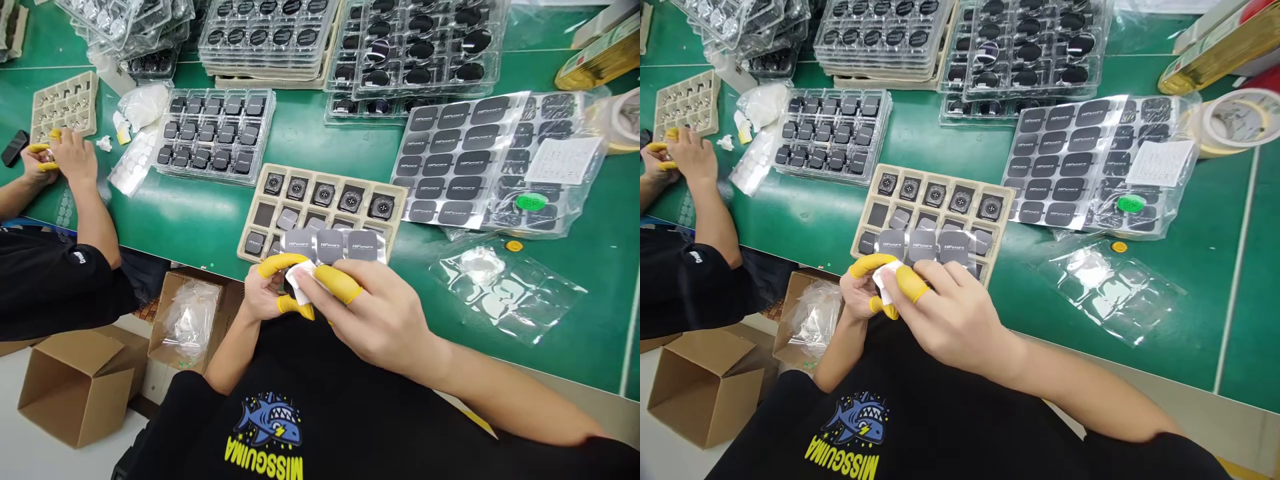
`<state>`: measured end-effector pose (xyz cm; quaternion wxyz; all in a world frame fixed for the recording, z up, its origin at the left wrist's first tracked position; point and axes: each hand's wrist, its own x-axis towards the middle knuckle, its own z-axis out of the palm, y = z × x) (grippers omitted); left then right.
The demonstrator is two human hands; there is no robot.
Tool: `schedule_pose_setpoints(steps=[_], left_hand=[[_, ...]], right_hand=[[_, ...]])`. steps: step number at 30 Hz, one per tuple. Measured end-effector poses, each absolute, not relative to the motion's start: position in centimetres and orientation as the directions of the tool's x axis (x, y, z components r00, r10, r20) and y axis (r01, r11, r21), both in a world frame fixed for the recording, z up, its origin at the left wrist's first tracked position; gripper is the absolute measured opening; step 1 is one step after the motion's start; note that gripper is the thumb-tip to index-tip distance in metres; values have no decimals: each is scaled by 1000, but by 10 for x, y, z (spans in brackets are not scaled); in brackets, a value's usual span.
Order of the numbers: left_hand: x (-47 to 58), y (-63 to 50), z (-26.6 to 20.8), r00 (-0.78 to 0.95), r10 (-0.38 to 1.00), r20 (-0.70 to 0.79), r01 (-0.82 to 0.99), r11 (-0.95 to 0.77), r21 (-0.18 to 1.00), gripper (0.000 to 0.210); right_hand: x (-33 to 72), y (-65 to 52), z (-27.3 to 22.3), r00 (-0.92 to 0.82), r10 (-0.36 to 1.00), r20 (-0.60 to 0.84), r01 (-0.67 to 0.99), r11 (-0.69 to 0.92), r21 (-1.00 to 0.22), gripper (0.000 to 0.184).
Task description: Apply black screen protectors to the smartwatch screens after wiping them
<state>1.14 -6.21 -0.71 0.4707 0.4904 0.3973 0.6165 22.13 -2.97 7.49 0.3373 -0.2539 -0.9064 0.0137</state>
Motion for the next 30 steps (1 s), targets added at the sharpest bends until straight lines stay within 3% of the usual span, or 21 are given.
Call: schedule_pose_setpoints(steps=[3, 11, 16, 23, 30], left_hand=[[12, -60, -10, -104, 964, 245, -205, -262, 943, 79], [3, -59, -10, -149, 972, 183, -237, -215, 948, 80], [6, -59, -12, -171, 978, 118, -229, -156, 961, 89], [5, -58, -14, -88, 978, 191, -185, -205, 961, 87], [3, -56, -13, -112, 973, 203, -154, -219, 964, 86]], right_hand=[[223, -20, 68, -603, 515, 610, 510, 836, -201, 44], [252, -18, 73, -365, 685, 630, 647, 674, -358, 52], [247, -32, 80, -413, 652, 636, 574, 728, -375, 53], [226, -23, 75, -469, 648, 600, 512, 753, -413, 58], [210, -11, 70, -633, 507, 586, 389, 862, -325, 37]])
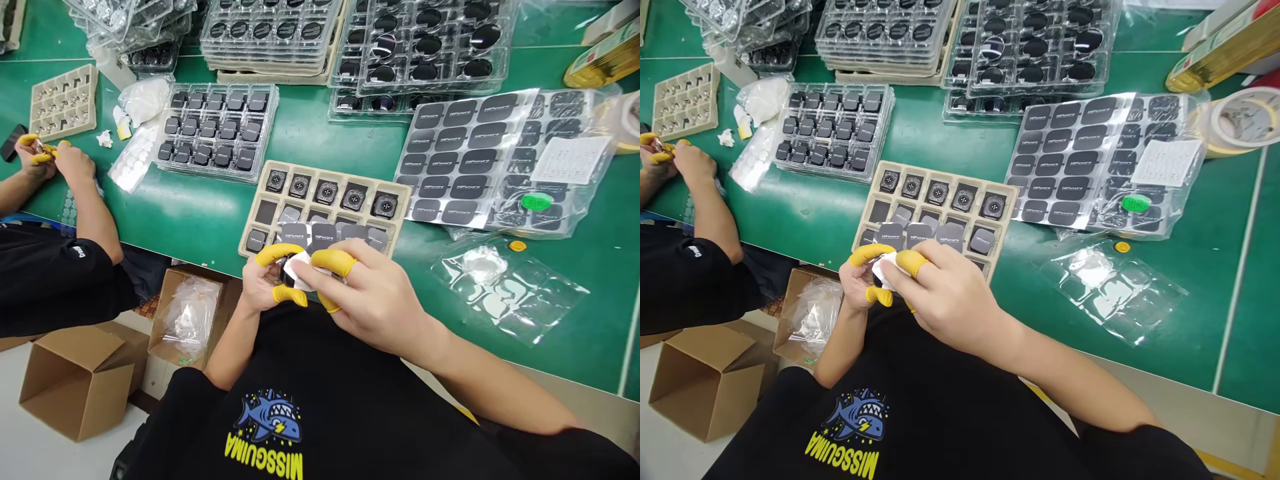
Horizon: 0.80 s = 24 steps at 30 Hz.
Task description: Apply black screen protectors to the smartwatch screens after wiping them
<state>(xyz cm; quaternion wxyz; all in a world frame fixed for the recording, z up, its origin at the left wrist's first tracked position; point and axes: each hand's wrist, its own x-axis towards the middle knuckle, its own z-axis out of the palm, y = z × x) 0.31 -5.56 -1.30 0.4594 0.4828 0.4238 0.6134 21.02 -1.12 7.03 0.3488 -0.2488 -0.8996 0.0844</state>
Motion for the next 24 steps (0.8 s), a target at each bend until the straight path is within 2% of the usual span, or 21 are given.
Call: schedule_pose_setpoints(steps=[3, 5, 7, 10, 13, 20, 24], left_hand=[[2, -55, -10, -149, 975, 166, -161, -190, 969, 87], [0, -55, -8, -162, 976, 146, -173, -174, 969, 87], [-3, -54, -4, -168, 976, 141, -189, -173, 967, 88], [-5, -52, -1, -183, 969, 166, -193, -201, 960, 89], [-3, -51, -1, -202, 959, 199, -208, -240, 948, 86], [1, -55, -9, -233, 954, 188, -226, -241, 944, 85], [-2, -61, -13, -222, 966, 133, -219, -182, 959, 87]], right_hand=[[222, -4, 75, -710, 438, 552, 247, 888, -388, 28], [236, -1, 80, -764, 405, 502, 138, 863, -486, 24], [252, 1, 84, -770, 434, 468, 106, 810, -576, 24], [270, -2, 86, -670, 578, 465, 195, 742, -642, 31], [274, -6, 84, -561, 685, 465, 303, 693, -655, 39], [258, -10, 76, -502, 733, 459, 300, 645, -703, 39], [254, -13, 76, -451, 764, 460, 327, 622, -712, 42]])
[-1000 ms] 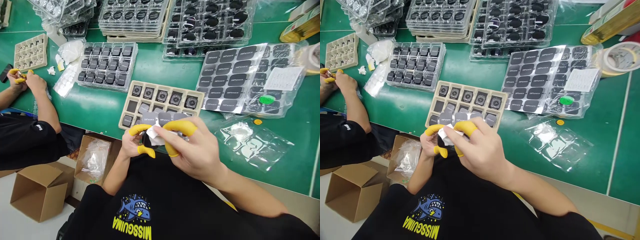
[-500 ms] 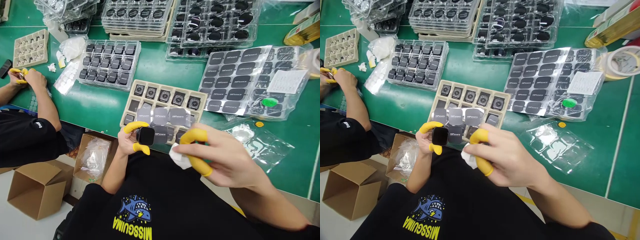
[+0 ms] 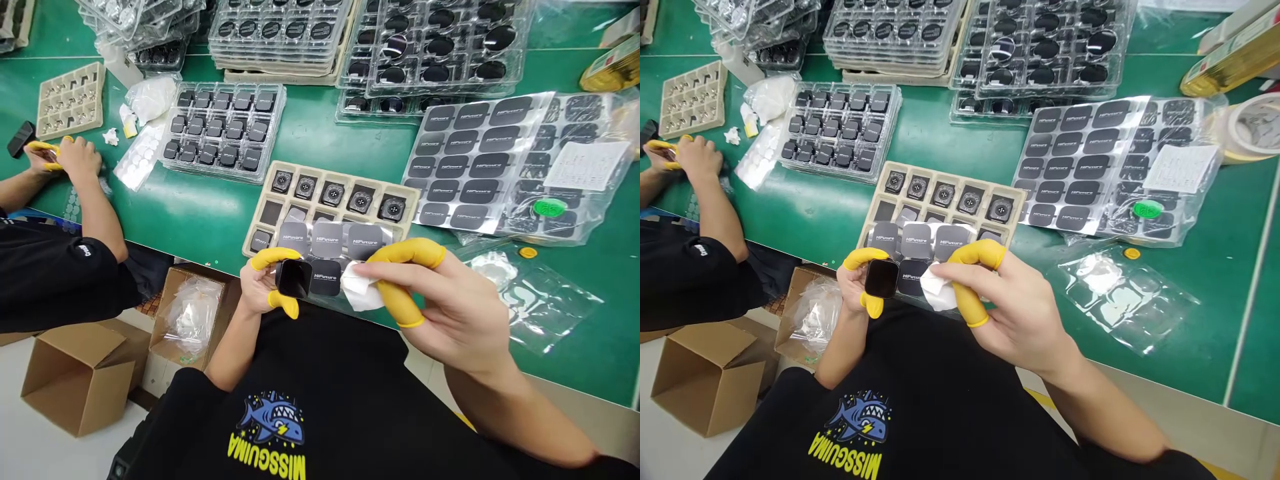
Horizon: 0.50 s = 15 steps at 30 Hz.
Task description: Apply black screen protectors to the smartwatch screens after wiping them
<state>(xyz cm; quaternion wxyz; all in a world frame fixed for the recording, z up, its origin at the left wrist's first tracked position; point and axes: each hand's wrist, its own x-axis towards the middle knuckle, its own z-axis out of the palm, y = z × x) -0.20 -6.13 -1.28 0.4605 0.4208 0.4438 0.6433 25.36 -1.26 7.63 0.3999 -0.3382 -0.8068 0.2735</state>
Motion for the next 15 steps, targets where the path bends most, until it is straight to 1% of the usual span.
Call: schedule_pose_setpoints(steps=[5, 11, 15], left_hand=[[-1, -67, -17, -201, 974, 106, -254, -157, 954, 86], [1, -65, -16, -198, 973, 116, -252, -165, 954, 88], [1, -62, -9, -207, 971, 117, -236, -166, 958, 88]], right_hand=[[254, -16, 78, -387, 804, 453, 373, 585, -720, 42], [257, -17, 82, -390, 805, 447, 412, 586, -698, 45], [256, -17, 85, -372, 806, 461, 396, 587, -706, 42]])
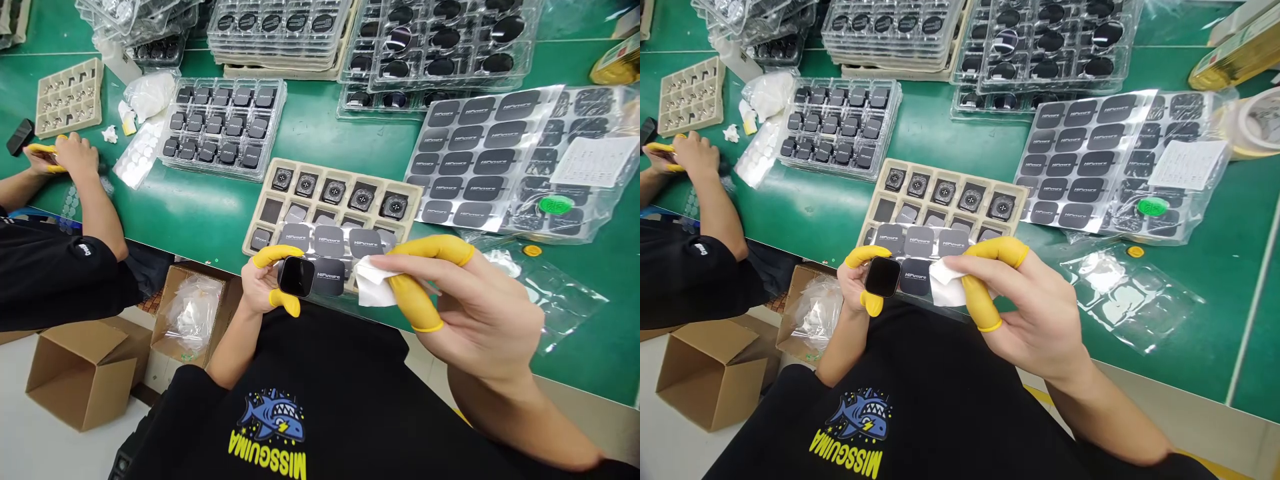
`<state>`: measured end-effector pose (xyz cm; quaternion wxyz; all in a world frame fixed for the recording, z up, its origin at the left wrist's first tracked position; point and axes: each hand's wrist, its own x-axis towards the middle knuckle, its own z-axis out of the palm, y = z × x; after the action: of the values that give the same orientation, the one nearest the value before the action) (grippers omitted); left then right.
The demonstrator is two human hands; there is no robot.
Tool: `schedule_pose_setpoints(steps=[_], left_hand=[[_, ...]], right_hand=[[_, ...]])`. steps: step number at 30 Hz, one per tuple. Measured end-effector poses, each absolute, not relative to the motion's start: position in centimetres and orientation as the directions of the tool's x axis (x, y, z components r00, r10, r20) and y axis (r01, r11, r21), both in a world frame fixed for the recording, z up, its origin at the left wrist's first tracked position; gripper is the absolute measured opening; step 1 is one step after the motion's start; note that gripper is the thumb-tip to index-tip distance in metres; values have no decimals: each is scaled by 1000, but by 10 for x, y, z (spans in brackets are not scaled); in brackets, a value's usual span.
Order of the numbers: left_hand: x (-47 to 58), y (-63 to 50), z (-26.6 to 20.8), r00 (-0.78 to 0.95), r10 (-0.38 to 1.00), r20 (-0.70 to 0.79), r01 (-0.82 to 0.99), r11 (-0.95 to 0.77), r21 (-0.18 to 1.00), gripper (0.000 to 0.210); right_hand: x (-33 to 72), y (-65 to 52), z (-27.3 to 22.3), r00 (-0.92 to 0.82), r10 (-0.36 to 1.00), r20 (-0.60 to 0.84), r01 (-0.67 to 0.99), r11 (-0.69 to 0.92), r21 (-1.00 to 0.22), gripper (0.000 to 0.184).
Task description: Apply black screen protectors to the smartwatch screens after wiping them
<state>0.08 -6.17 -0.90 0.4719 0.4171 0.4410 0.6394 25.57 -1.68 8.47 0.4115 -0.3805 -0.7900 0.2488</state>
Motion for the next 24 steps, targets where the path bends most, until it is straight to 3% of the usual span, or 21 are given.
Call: schedule_pose_setpoints(steps=[13, 19, 24], left_hand=[[5, -65, -14, -196, 978, 75, -290, -131, 948, 90], [1, -61, -14, -147, 973, 178, -225, -208, 952, 87], [1, -60, -13, -138, 961, 240, -181, -263, 948, 83]], right_hand=[[248, -22, 84, -435, 765, 474, 405, 637, -656, 29], [251, -19, 87, -512, 684, 519, 547, 726, -417, 27], [251, -17, 89, -670, 551, 498, 492, 832, -258, 26]])
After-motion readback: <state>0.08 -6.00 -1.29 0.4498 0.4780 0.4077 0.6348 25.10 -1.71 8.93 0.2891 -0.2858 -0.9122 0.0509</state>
